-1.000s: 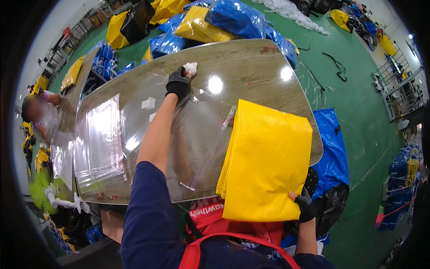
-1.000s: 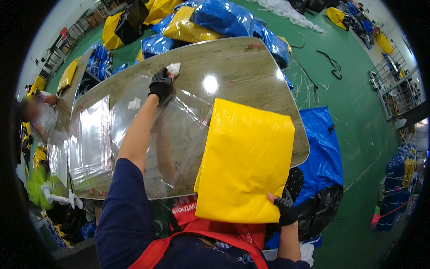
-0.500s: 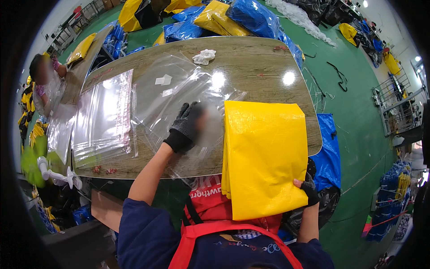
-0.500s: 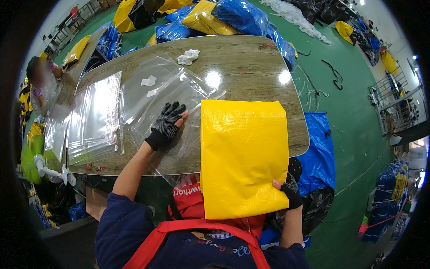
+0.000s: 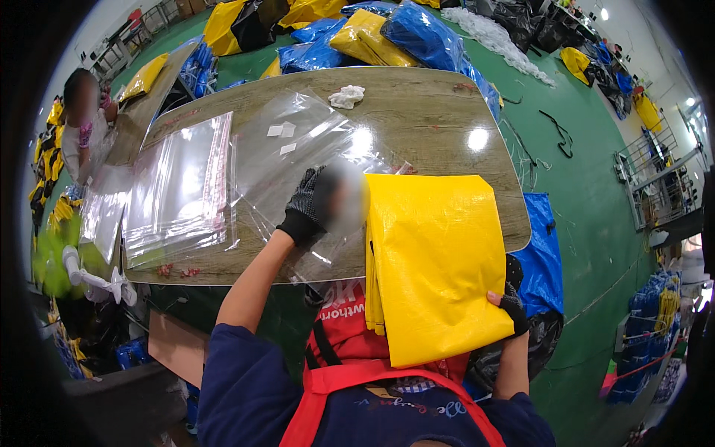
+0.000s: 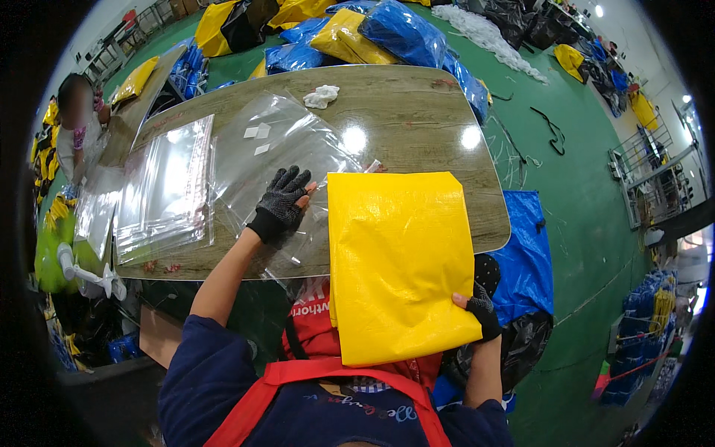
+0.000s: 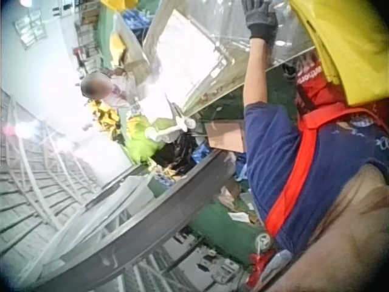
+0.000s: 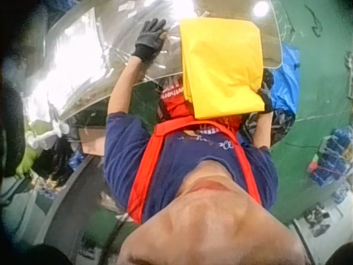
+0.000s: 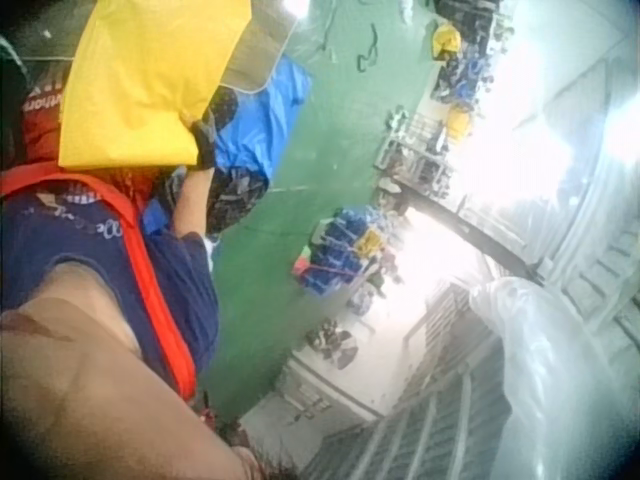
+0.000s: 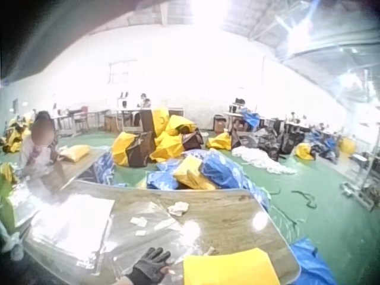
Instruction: The person folds blue and yellow waterproof pouches on a table and places each folded pouch into a clear plastic bag. The person repeats this process for multiple pouches, handling them one at a time.
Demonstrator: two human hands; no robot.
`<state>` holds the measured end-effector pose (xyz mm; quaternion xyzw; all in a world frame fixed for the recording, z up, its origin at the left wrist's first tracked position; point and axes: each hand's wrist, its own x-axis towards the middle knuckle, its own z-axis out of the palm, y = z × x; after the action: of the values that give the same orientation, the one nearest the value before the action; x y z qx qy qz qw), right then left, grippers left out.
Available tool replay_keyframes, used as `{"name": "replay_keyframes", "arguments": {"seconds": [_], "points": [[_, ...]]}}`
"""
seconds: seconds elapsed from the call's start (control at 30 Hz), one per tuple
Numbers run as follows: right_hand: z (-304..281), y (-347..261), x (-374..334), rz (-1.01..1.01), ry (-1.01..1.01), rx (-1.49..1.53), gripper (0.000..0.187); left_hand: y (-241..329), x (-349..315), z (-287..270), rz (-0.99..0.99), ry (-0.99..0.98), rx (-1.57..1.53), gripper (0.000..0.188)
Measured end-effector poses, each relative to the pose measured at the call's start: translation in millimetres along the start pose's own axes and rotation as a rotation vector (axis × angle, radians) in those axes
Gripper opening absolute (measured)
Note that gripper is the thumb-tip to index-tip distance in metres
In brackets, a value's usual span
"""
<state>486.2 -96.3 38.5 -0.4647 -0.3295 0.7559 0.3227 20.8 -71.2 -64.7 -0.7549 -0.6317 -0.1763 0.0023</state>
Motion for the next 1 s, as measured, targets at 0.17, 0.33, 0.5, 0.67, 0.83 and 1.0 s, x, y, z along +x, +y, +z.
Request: {"name": "replay_keyframes", "arguments": {"seconds": [0.17,0.33,0.5,0.67,0.83,1.0], "points": [[0,-1,-6,0.017,0.025,0.078,0.060,34,-6,-9,-0.072,-0.165,-0.068,0.041],[0,4,-7,-0.009,0.014,0.039,0.059,37,-7,-7,-0.112,0.067,-0.169,0.040],[-4,35,7,0.093,-0.068,-0.197,0.055,43,7,-54,-0.253,0.169,-0.932,0.036],[69,57,11,0.141,-0.593,-0.516,0.057,65,-3,-114,0.140,-0.101,-0.085,0.047],[70,-10,121,-0.336,-0.510,-1.083,0.042,64,-42,-107,0.071,-0.060,-0.327,0.041],[164,-33,226,-0.445,-0.420,-1.301,0.057,72,-37,-111,0.071,-0.124,-0.311,0.046]]}}
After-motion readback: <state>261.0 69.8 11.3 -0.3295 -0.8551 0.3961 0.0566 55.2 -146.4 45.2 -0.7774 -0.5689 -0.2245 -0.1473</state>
